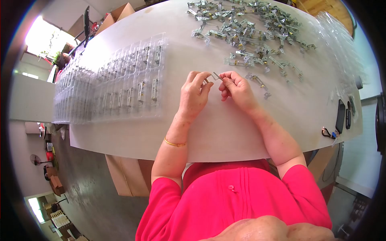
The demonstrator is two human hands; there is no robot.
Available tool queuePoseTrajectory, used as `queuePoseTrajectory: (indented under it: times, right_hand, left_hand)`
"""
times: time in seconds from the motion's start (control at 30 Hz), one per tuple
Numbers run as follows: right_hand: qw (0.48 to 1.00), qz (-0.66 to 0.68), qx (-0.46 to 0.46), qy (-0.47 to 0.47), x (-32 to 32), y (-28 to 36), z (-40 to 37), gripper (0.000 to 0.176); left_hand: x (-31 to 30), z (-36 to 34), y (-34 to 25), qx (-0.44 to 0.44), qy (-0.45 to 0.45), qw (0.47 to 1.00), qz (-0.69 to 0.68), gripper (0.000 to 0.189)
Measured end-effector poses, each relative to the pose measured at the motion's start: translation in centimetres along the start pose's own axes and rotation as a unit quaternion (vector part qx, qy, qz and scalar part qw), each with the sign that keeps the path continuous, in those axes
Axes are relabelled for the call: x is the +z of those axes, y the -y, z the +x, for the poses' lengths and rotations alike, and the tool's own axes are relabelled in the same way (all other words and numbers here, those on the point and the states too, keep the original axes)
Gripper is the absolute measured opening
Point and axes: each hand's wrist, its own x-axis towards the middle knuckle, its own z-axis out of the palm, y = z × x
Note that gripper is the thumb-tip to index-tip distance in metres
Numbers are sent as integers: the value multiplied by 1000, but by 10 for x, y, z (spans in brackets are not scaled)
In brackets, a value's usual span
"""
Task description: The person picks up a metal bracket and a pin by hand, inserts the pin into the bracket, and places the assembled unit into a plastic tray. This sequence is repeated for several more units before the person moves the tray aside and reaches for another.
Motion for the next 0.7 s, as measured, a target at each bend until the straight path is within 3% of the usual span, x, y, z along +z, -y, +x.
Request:
queuePoseTrajectory:
  times: [0.27,0.6,0.7]
  right_hand:
    - [991,87,91,47,-7,9,2,19]
    - [996,93,-3,-2,-14,-5,8,16]
    - [995,61,-72,-16,-11,7,4,14]
  left_hand:
    - [-3,1,2,98,15,994,36,24]
    - [-5,-2,-5,109,103,989,17,24]
    - [-6,-1,-6,35,93,995,-11,25]
